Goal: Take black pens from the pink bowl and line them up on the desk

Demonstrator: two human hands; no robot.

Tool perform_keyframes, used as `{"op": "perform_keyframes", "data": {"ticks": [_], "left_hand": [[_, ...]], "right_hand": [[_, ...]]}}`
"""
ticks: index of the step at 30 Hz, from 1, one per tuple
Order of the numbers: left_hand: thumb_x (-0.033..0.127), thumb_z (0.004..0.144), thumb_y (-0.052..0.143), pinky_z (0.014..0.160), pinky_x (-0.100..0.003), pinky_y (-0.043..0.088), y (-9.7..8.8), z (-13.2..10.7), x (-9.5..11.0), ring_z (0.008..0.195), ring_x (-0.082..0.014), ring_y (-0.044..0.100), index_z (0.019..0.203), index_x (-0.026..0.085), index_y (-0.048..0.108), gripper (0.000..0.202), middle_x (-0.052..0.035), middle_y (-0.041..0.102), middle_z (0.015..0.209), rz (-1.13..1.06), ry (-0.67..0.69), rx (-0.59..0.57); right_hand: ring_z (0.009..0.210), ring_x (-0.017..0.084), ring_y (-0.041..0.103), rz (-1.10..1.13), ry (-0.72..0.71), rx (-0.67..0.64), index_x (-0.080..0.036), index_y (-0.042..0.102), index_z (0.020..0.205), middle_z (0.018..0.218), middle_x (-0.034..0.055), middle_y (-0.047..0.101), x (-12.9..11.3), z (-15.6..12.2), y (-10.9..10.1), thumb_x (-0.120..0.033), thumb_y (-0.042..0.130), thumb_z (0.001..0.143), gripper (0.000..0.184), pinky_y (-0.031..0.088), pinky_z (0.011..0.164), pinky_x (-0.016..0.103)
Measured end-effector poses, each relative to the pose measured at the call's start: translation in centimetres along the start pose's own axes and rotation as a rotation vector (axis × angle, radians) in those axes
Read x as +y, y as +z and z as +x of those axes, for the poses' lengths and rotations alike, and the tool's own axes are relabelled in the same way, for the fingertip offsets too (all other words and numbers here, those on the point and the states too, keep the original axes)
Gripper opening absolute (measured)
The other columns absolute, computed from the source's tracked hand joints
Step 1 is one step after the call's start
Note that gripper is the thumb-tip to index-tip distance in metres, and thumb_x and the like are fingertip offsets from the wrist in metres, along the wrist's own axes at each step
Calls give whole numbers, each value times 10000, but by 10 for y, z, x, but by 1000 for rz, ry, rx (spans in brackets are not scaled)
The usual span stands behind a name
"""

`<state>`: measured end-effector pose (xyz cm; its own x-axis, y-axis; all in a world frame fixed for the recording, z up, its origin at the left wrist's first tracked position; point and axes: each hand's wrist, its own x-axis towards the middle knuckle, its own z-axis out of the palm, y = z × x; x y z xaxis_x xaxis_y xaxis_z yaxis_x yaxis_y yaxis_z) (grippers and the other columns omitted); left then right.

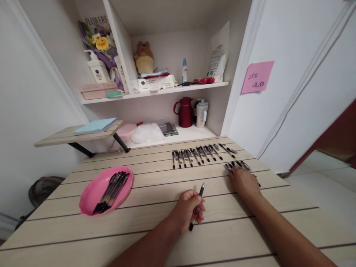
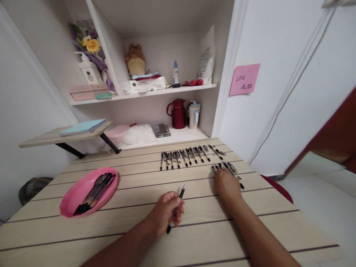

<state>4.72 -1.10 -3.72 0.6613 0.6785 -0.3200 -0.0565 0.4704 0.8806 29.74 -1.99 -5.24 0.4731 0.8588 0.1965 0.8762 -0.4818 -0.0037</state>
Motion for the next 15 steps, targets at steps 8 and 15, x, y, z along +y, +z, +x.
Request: {"op": "perform_keyframes", "data": {"ticks": [8,15], "left_hand": [[355,660,606,365,-184,315,2,-1,1,370,-58,459,769,150,506,253,25,545,584,-5,12,-4],[356,656,619,365,-188,323,1,-1,0,366,-59,463,786,161,486,270,30,549,592,-10,46,-6]], "right_hand": [[729,220,586,226,81,92,-169,597,833,904,114,617,-7,-11,-18,-381,403,840,288,374,567,297],[484,111,455,1374,69,-343,-172,568,646,572,1,562,-67,-64,-43,-547,515,716,386,325,466,233]]}}
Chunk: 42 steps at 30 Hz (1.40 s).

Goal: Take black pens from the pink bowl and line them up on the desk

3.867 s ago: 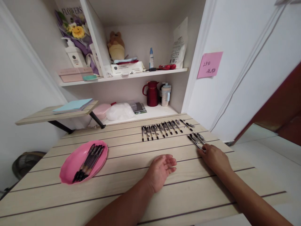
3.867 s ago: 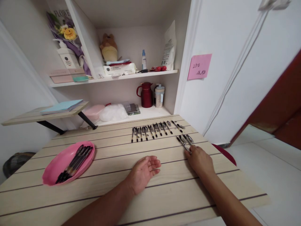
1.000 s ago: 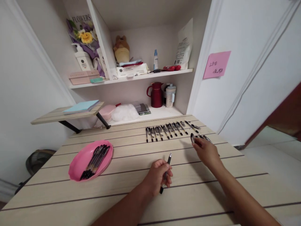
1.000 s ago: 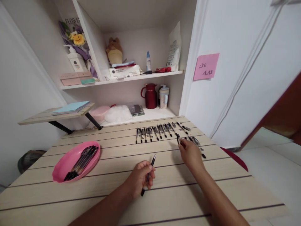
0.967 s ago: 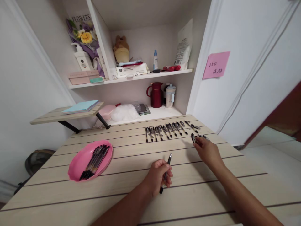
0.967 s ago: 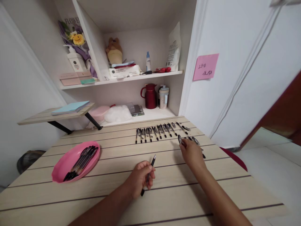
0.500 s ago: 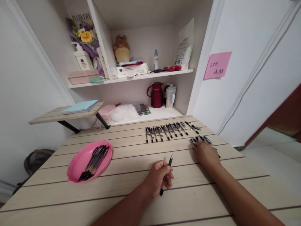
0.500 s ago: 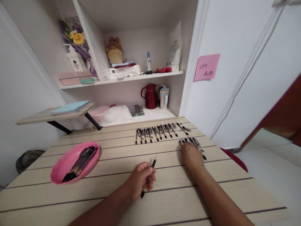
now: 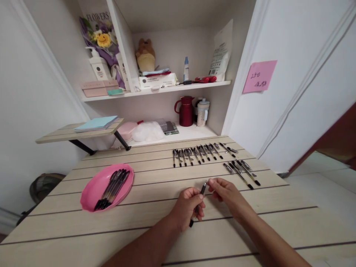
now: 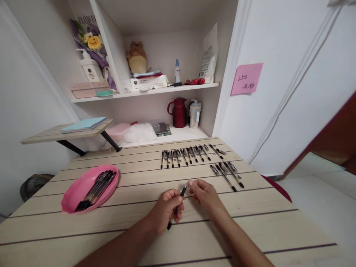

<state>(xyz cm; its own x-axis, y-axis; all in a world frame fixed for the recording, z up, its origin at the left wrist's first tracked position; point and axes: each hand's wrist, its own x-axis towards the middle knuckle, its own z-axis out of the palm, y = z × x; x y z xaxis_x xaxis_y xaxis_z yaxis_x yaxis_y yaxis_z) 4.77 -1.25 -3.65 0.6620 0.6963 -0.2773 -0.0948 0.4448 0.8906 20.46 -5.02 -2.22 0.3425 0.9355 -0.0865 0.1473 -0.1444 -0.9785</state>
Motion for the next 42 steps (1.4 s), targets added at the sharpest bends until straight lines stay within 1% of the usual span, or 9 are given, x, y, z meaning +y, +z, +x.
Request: {"op": "perform_keyframes", "data": {"ticks": [7,13,17,22,26,30,35,38,42], "left_hand": [[446,666,614,336,-165,270,1,-1,-2,347,-44,439,780,173,472,328,42,544,577,29,32,25],[459,705,560,305,-166,223,0,0,0,310,-34,395,784,172,482,308,46,535,575,44,29,10],[409,706,555,293,-164,202,0,1,0,304,-31,386,755,183,456,252,51,537,583,59,34,16],[396,702,553,288,-159,191,1,-1,2,297,-21,375,753,184,445,243,52,545,601,58,35,18],[379,710,541,287,-155,185,1,-1,2,296,-21,378,761,182,447,225,51,542,593,70,31,31],[374,717,533,285,-158,188,1,0,1,295,-22,378,766,180,451,217,49,541,597,68,40,14],[387,708,546,285,-159,182,1,0,2,291,-23,373,765,179,457,234,49,542,584,67,34,15],[398,705,551,287,-157,182,1,0,2,291,-23,375,775,177,467,247,49,543,584,61,41,-1],[408,697,561,294,-153,184,0,0,2,299,-22,380,755,178,458,259,48,544,581,61,38,3]], "right_hand": [[479,85,409,317,-20,153,-161,568,624,503,-29,525,2,-12,33,-445,677,624,304,319,487,218],[506,122,488,530,-2,-51,-169,610,786,581,-1,582,2,-14,37,-505,590,707,346,386,532,256],[437,115,458,526,4,-91,-176,574,675,474,-24,532,1,-15,40,-478,623,693,306,363,477,248],[594,134,547,667,32,-68,-180,618,836,783,38,648,0,-14,39,-468,665,654,343,420,568,270],[495,101,484,596,25,-15,-166,603,690,608,-2,600,2,-13,37,-428,698,631,285,390,529,251],[614,132,543,693,21,-41,-184,618,834,763,24,639,3,-13,37,-440,676,654,318,410,570,261],[526,106,488,595,5,-24,-160,599,697,613,-1,588,4,-12,37,-392,701,643,259,387,527,239],[556,117,521,676,1,-79,-169,610,808,751,27,631,3,-13,37,-432,671,663,307,417,550,258],[448,115,485,644,35,-97,-165,596,752,605,6,596,3,-14,39,-497,641,664,347,402,462,262]]}}
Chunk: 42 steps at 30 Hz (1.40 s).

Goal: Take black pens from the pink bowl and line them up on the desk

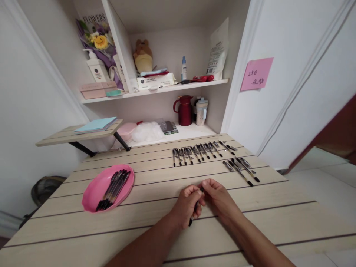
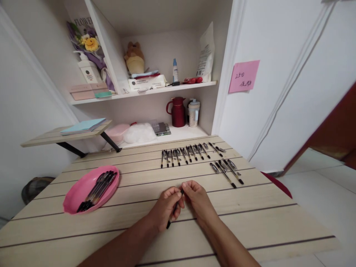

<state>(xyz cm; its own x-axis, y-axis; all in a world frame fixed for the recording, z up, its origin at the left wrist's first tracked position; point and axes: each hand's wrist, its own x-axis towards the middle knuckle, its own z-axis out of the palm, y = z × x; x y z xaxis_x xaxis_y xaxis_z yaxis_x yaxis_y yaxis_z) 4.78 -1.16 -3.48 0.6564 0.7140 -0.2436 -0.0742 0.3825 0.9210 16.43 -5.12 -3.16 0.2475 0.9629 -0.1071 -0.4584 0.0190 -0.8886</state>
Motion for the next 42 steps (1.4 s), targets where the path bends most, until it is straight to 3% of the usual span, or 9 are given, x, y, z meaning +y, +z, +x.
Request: {"op": "perform_keyframes", "data": {"ticks": [2,6,11,14,19,22,31,38,42], "left_hand": [[411,698,558,294,-155,184,0,0,0,293,-20,372,761,176,463,261,45,550,585,7,-8,-11],[402,705,550,293,-158,180,1,-1,1,293,-20,377,785,169,481,256,41,555,589,42,-34,-26],[383,716,538,301,-162,179,0,-2,2,303,-19,373,803,167,495,237,42,546,584,43,-56,-11],[400,710,552,307,-161,167,-1,-1,1,313,-17,367,809,164,498,262,37,550,594,15,-56,-22],[422,700,587,335,-167,224,-1,0,0,348,-29,390,808,164,496,294,39,533,596,-141,30,-25],[418,688,616,376,-182,297,0,0,1,399,-50,443,826,163,503,310,31,535,618,-252,76,3],[379,688,641,449,-204,380,0,-1,3,484,-77,496,847,148,544,297,31,502,611,-317,58,21],[367,691,646,490,-232,403,0,-1,4,495,-85,507,894,122,588,323,22,512,610,-350,44,33],[347,678,667,531,-236,399,-1,1,3,551,-101,532,875,133,592,300,8,534,623,-415,73,39]], "right_hand": [[518,129,527,-12,-45,39,-160,599,698,597,11,593,0,1,-1,-470,675,642,323,431,518,262],[735,164,589,86,-135,141,-178,623,784,777,47,641,-8,7,-7,-443,688,638,309,469,656,279],[720,158,598,-185,-242,352,-188,603,831,745,31,643,-37,18,-43,-430,673,646,313,477,644,280],[660,176,596,-621,-253,425,-192,592,763,674,32,638,-57,22,-75,-478,585,699,294,459,586,286],[665,243,602,-1773,-163,503,-205,587,665,649,72,641,-67,25,-108,-421,473,789,274,375,527,299],[743,271,617,-2020,-143,427,-186,590,700,757,101,664,-60,29,-113,-336,448,817,238,372,537,304],[789,287,621,-2053,-85,347,-161,612,736,835,145,662,-54,36,-117,-283,425,825,240,402,588,341],[772,266,619,-1986,-102,409,-170,601,740,812,130,665,-56,30,-123,-320,427,828,246,379,582,320],[676,223,600,-1787,-180,500,-198,603,752,751,85,661,-57,9,-102,-390,408,822,282,354,542,287]]}}
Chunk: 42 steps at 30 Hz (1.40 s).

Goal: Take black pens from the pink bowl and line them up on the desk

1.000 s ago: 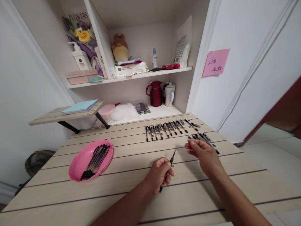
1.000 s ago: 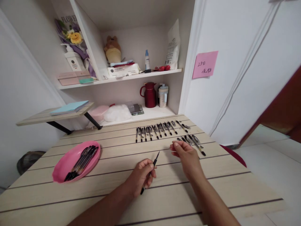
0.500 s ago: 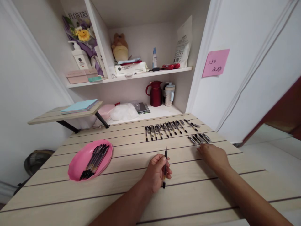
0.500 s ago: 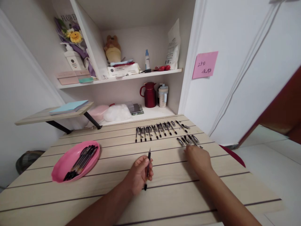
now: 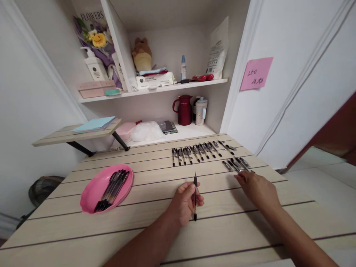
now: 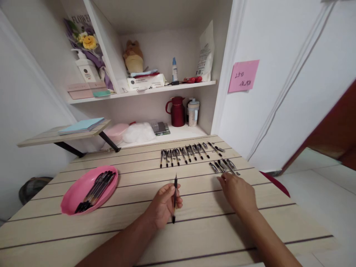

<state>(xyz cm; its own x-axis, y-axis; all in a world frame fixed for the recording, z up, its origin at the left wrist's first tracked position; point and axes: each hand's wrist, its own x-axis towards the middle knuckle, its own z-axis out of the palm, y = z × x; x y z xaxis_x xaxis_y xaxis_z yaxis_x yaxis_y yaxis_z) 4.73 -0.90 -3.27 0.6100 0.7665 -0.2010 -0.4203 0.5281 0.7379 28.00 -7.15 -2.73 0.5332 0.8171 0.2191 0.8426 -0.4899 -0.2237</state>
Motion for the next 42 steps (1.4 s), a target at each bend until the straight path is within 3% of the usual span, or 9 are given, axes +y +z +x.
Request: {"op": "perform_keyframes", "data": {"ticks": [2,4,6,8,14,19,26,37,42], "left_hand": [[326,674,675,530,-217,379,-1,1,0,560,-92,524,860,132,598,280,-3,551,630,-17,11,7],[310,669,683,508,-198,350,-2,2,-1,527,-67,487,857,128,606,273,-12,572,642,-15,18,16],[303,661,691,489,-191,329,-2,2,0,493,-49,447,867,132,610,280,-12,585,654,-14,27,25],[301,653,699,490,-189,329,-2,2,1,489,-45,437,880,137,610,294,-11,593,666,-23,37,34],[323,657,694,571,-220,384,-1,1,4,592,-76,533,984,147,590,386,-77,628,881,-22,11,15],[351,694,650,609,-262,400,-2,1,4,648,-113,567,1038,145,569,410,-108,608,961,41,-45,-37],[333,711,629,588,-251,386,-4,0,4,608,-103,541,973,129,581,335,-73,609,820,107,-68,-84],[336,682,647,589,-255,391,-7,1,2,591,-103,541,934,134,592,327,-67,615,790,132,-64,-90],[310,665,634,645,-266,414,-9,4,20,583,-103,539,879,137,606,276,-47,622,735,426,51,8]], "right_hand": [[601,182,568,253,-54,-49,-203,592,706,644,40,632,-20,-21,-5,-431,400,817,318,352,528,261],[545,149,524,548,-207,-217,-190,544,595,540,7,568,-45,-47,-6,-432,400,814,356,351,505,235],[565,135,519,743,-328,-359,-187,558,628,576,-11,574,-69,-70,-4,-372,460,784,261,367,522,218],[596,133,526,787,-334,-339,-187,569,672,622,-9,586,-85,-85,1,-306,464,777,190,380,556,218],[632,148,554,646,-291,-176,-196,578,722,688,23,612,-76,-79,10,-287,409,805,209,390,579,236],[659,177,584,114,-179,13,-194,594,755,774,65,632,-33,-37,13,-307,369,846,268,352,547,262],[610,174,592,-225,-172,-47,-145,599,783,803,105,619,4,-1,28,-210,364,849,252,319,494,261],[615,178,590,-196,-131,26,-171,558,813,833,82,592,-5,-13,20,-355,325,886,306,276,463,259],[591,149,576,-85,-249,44,-184,557,817,798,60,596,-37,-49,16,-300,344,882,251,276,477,253]]}}
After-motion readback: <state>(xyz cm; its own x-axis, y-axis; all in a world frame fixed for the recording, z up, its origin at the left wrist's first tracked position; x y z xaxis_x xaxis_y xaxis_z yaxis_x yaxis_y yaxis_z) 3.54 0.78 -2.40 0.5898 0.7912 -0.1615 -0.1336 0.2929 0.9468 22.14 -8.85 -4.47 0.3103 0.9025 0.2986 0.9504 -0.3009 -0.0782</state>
